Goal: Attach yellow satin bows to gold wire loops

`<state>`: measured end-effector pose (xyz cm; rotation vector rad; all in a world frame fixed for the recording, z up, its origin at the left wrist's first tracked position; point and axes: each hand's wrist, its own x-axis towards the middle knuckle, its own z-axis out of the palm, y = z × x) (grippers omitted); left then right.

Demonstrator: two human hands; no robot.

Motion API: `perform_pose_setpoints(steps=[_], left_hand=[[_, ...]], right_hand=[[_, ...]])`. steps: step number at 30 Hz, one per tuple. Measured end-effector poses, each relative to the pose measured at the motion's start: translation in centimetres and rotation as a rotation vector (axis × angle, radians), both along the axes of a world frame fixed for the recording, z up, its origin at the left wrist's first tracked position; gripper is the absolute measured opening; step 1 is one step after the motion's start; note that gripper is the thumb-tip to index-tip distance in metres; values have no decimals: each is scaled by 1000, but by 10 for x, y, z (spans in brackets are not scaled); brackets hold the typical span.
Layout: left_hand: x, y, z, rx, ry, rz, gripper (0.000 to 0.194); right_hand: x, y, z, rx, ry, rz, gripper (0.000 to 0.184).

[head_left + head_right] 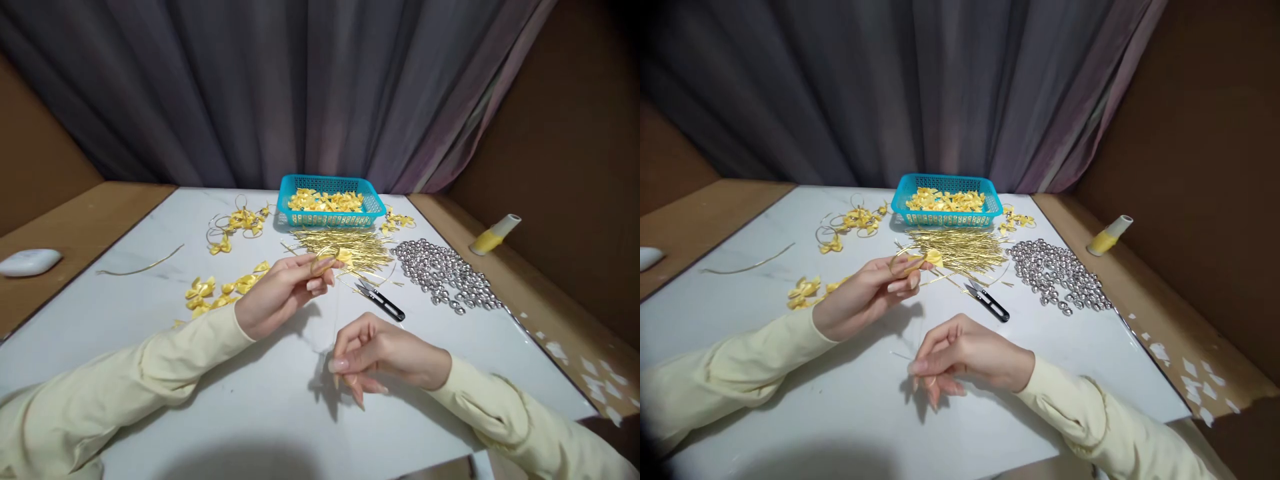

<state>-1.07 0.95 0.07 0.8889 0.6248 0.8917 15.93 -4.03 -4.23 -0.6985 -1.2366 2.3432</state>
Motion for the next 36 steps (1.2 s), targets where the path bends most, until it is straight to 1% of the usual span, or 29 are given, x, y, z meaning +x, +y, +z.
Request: perform_pose_setpoints(steps=[2, 5, 10, 12, 14, 16, 18, 20, 22, 23, 25, 27, 29, 31, 36], left_hand=[[0, 2, 1, -29, -58, 3, 13], [-1, 3, 4, -71, -118, 8, 19], [-2, 0, 10, -165, -153, 13, 25], [-3, -2, 12, -194, -125, 14, 25], [-4, -4, 14, -183, -70, 5, 23], [-5, -5, 16, -140, -15, -20, 22], [-6, -5, 16, -80, 21, -53, 21], [-7, -4, 16, -23, 50, -93, 21], [-7, -3, 14, 29, 87, -134, 20], [-7, -3, 13, 53, 107, -155, 19], [-7, -4, 12, 98, 147, -193, 18], [-6, -6, 11, 135, 184, -226, 18], [-6, -8, 11, 160, 210, -257, 19], [-5, -9, 11, 165, 219, -283, 19], [-4, -9, 9, 116, 196, -332, 21]], right_hand=[[-2, 1, -3, -54, -27, 66, 11], [-4, 3, -8, -87, -63, 124, 10], [-5, 7, -17, -60, -97, 148, 12], [-4, 9, -19, -8, -136, 146, 14], [0, 10, -15, 80, -191, 132, 17], [7, 11, -5, 204, -262, 125, 18], [17, 12, 12, 370, -321, 130, 16], [28, 13, 30, 575, -303, 63, 8], [38, 13, 43, 668, -284, -61, 5], [42, 13, 47, 672, -281, -157, 7], [47, 13, 49, 668, -283, -324, 11], [47, 11, 46, 668, -303, -427, 14], [44, 9, 43, 689, -341, -462, 16], [40, 7, 41, 761, -397, -487, 17], [34, 2, 45, 1095, -560, -526, 16]])
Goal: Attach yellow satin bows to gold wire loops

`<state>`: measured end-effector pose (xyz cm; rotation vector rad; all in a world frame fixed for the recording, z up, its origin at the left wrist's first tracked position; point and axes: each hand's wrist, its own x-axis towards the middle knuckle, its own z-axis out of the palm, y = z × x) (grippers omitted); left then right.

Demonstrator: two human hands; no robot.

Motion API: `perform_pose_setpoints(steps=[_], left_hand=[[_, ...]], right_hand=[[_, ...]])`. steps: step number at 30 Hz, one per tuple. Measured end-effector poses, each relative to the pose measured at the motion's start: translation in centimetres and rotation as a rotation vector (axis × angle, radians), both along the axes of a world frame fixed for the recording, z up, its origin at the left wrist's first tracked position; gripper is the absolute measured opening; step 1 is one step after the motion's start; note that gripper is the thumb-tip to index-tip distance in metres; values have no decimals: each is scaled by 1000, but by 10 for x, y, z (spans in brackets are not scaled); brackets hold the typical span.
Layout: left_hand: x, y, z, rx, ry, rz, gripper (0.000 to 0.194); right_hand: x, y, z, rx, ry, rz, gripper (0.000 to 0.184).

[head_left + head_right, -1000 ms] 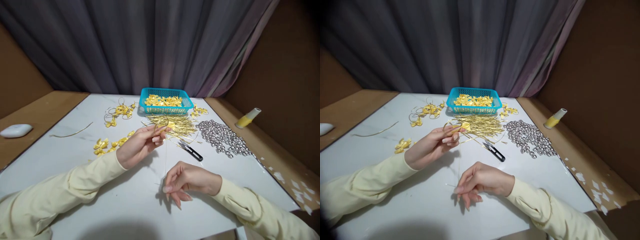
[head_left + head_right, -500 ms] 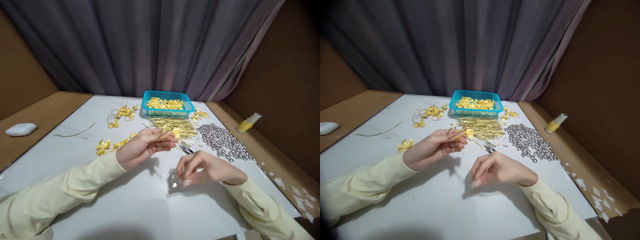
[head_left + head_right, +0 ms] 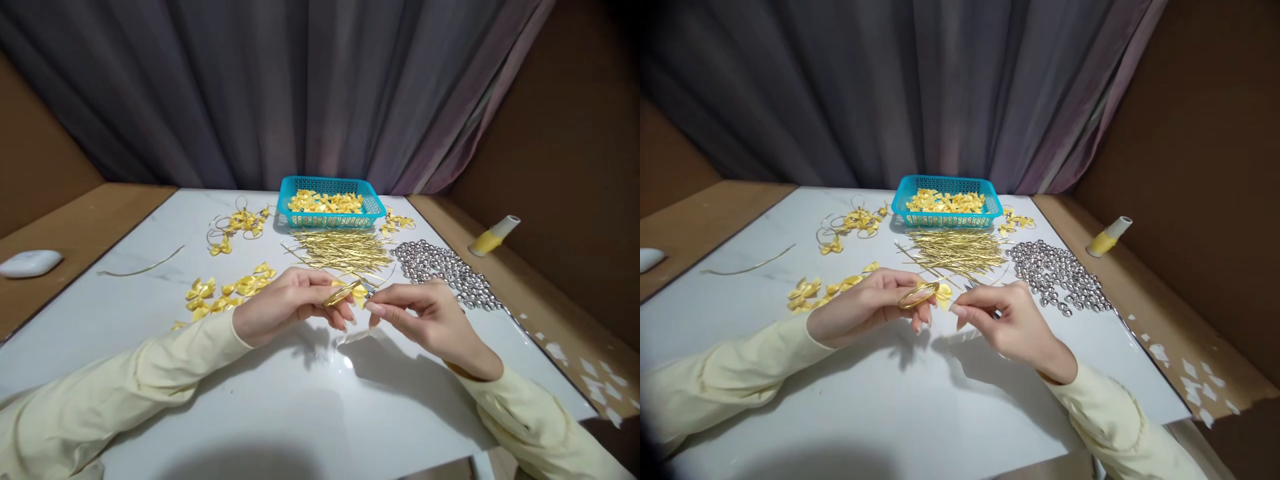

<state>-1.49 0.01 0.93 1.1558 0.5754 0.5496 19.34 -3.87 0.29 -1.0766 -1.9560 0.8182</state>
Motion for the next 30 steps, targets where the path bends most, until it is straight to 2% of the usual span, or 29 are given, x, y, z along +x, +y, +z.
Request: perform_pose_setpoints(steps=[4, 12, 20, 30], left_hand=[[1, 0, -1, -28, 1, -7, 22], [1, 0, 1, 11, 39, 15, 17], [2, -3, 5, 60, 74, -3, 17], [-1, 2, -5, -83, -20, -90, 15]], right_hand=[[-1, -2, 0, 96, -65, -17, 18], [0, -2, -3, 93, -105, -49, 21], [1, -3, -3, 182, -119, -44, 19], [1, -6, -5, 296, -133, -28, 20]])
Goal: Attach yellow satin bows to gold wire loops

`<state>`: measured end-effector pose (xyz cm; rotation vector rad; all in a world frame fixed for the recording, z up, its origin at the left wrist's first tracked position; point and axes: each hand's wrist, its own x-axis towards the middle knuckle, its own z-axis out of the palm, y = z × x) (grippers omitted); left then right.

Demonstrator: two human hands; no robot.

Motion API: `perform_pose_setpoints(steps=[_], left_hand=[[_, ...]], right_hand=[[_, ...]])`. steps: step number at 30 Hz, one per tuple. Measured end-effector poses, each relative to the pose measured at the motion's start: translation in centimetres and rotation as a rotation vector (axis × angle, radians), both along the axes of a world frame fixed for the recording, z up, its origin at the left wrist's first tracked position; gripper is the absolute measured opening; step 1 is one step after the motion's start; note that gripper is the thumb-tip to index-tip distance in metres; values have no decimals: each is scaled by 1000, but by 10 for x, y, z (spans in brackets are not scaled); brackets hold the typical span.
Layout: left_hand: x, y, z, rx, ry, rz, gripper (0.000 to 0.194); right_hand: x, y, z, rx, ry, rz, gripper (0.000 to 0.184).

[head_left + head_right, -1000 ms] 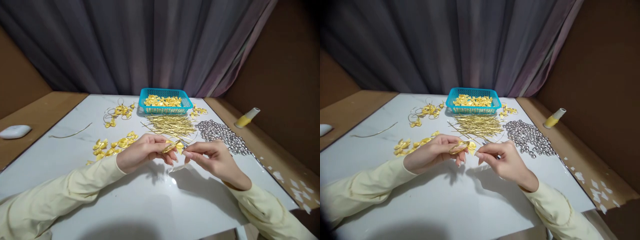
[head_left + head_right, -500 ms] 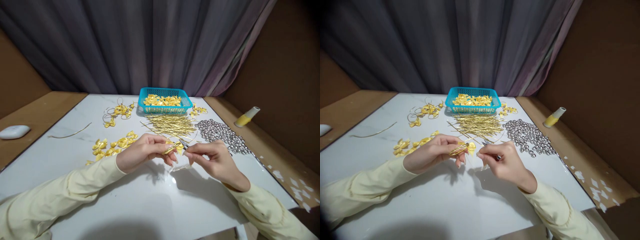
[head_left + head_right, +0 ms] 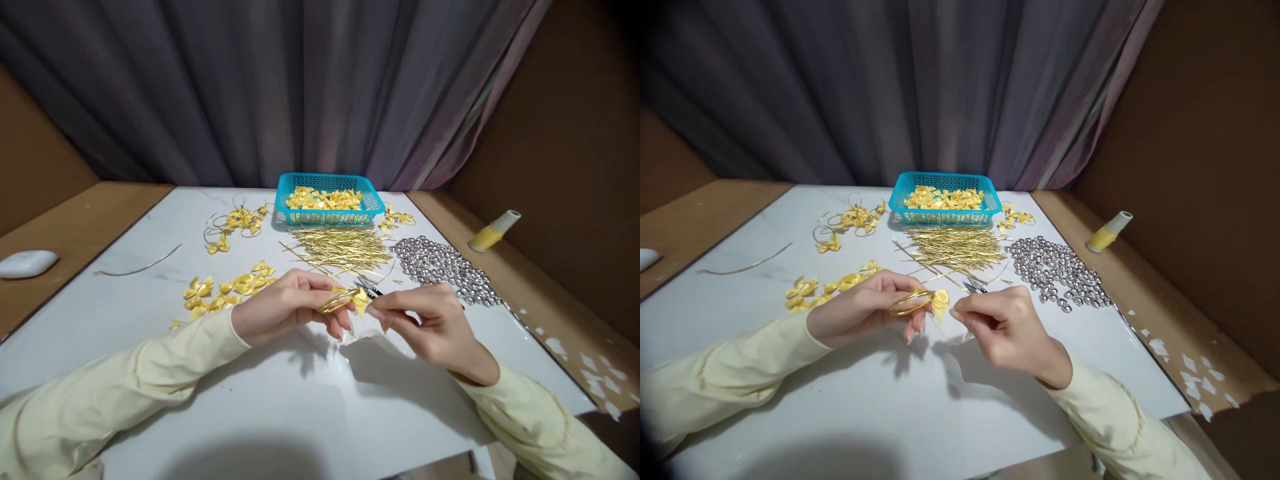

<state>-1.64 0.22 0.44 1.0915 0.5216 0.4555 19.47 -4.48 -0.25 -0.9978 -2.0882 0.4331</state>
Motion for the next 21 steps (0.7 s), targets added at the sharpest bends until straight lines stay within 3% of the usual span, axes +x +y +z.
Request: perform_pose_setpoints(steps=[6, 15, 21], left_hand=[[1, 0, 0, -42, 10, -13, 14], [3, 1, 1, 63, 15, 133, 15], [4, -1, 1, 81, 19, 137, 16]], right_hand=[[-2, -2, -1, -4, 31, 8, 19], [-11, -10, 3, -404, 289, -2, 19], [-14, -9, -1, -442, 361, -5, 19]])
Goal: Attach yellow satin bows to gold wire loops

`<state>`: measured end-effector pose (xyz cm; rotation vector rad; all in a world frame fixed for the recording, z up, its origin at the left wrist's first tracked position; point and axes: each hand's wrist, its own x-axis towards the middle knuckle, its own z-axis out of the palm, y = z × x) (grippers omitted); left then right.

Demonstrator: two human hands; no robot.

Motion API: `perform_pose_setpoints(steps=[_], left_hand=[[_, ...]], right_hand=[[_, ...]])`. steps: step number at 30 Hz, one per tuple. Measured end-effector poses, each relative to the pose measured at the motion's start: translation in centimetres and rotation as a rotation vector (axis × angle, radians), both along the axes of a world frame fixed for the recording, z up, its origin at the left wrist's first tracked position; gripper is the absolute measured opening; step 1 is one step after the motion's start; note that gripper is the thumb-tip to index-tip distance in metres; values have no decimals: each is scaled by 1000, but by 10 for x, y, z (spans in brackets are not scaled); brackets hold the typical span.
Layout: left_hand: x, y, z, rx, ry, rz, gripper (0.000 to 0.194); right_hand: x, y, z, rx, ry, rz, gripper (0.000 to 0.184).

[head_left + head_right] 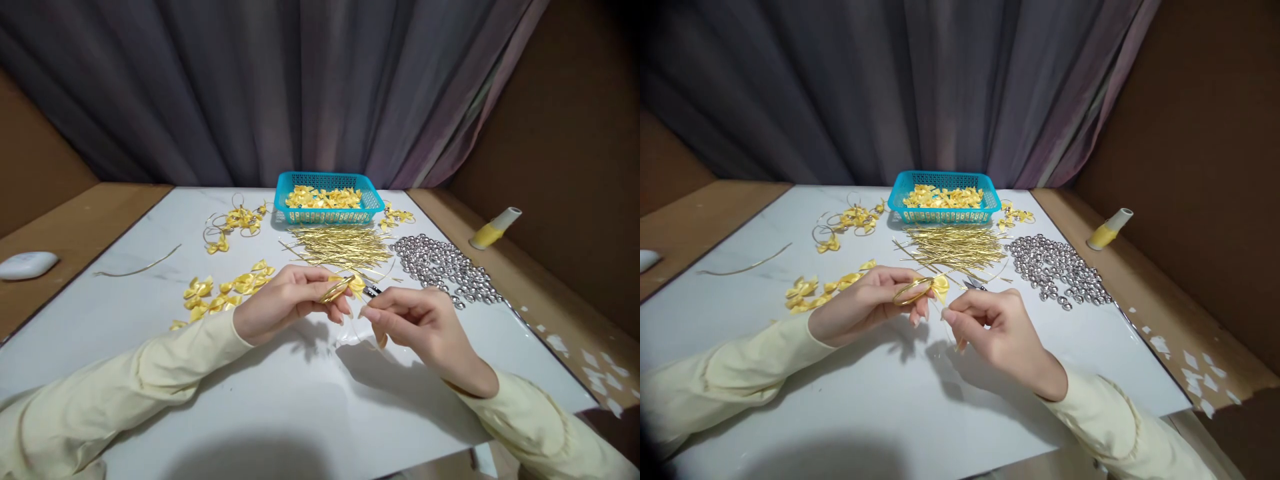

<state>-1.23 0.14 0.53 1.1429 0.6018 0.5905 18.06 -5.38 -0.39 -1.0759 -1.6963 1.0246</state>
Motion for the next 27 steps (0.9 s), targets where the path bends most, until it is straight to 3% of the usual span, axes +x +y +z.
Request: perform_pose_setpoints(steps=[18, 27], left_hand=[[0, 0, -1, 14, 7, -13, 18], [0, 1, -2, -29, -16, -23, 21]], right_hand=[[0, 1, -2, 74, -70, -15, 20], [-1, 0, -1, 183, -147, -21, 20]])
